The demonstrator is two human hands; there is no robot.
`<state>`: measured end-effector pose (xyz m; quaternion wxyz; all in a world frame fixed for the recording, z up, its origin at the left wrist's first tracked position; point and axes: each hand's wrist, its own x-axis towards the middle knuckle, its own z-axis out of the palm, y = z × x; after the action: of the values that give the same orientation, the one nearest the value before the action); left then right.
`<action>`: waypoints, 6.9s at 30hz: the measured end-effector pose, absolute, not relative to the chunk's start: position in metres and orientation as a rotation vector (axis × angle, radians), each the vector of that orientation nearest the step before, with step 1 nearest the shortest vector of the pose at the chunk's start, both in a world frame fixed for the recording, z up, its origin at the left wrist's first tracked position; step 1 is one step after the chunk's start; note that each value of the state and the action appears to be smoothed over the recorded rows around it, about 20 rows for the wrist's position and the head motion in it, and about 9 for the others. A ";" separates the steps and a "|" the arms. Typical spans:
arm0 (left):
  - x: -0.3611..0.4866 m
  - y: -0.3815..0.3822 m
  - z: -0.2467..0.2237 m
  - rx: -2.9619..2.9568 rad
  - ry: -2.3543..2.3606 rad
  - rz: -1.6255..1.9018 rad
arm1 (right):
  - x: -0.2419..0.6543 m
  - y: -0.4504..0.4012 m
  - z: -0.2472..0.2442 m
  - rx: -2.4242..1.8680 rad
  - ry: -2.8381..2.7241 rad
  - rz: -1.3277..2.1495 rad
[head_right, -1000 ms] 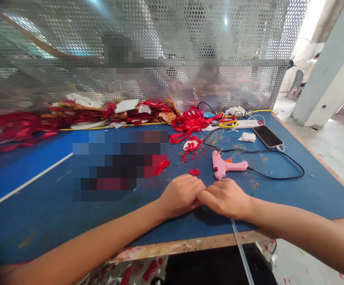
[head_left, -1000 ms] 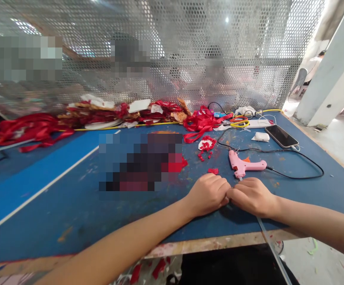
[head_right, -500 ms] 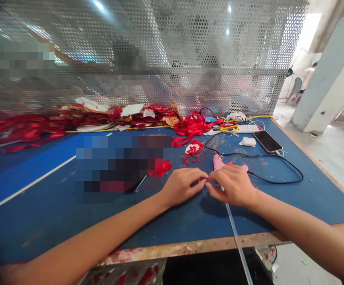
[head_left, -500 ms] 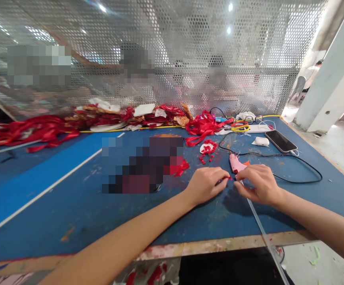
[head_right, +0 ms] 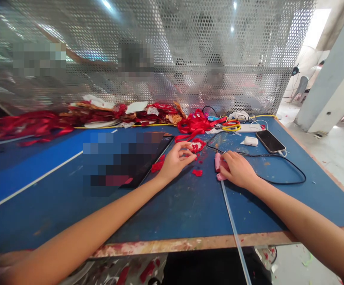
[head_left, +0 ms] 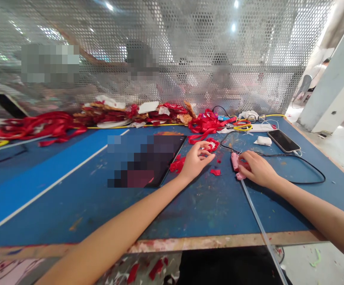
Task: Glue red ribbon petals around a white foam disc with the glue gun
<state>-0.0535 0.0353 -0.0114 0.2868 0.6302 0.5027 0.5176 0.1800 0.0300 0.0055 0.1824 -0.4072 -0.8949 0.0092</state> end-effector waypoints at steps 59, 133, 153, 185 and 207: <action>-0.079 0.063 -0.024 1.637 0.964 1.406 | 0.182 0.030 0.011 -1.154 -2.618 0.102; -0.050 0.011 0.004 1.450 0.650 0.901 | 0.198 0.028 0.004 -0.466 -2.784 0.018; -0.050 0.003 0.020 1.745 0.830 0.664 | 0.193 0.028 0.007 -0.103 -2.654 -0.497; -0.048 -0.005 0.025 1.850 0.848 0.638 | 0.190 0.024 0.010 -0.026 -2.670 -0.542; -0.046 -0.010 0.026 2.278 0.838 0.674 | 0.191 0.026 0.011 -0.043 -2.699 -0.535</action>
<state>-0.0461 -0.0100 0.0262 0.3064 0.8608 0.3166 0.2549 0.1912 0.0263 0.0106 0.1936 -0.0154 -0.9622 -0.1907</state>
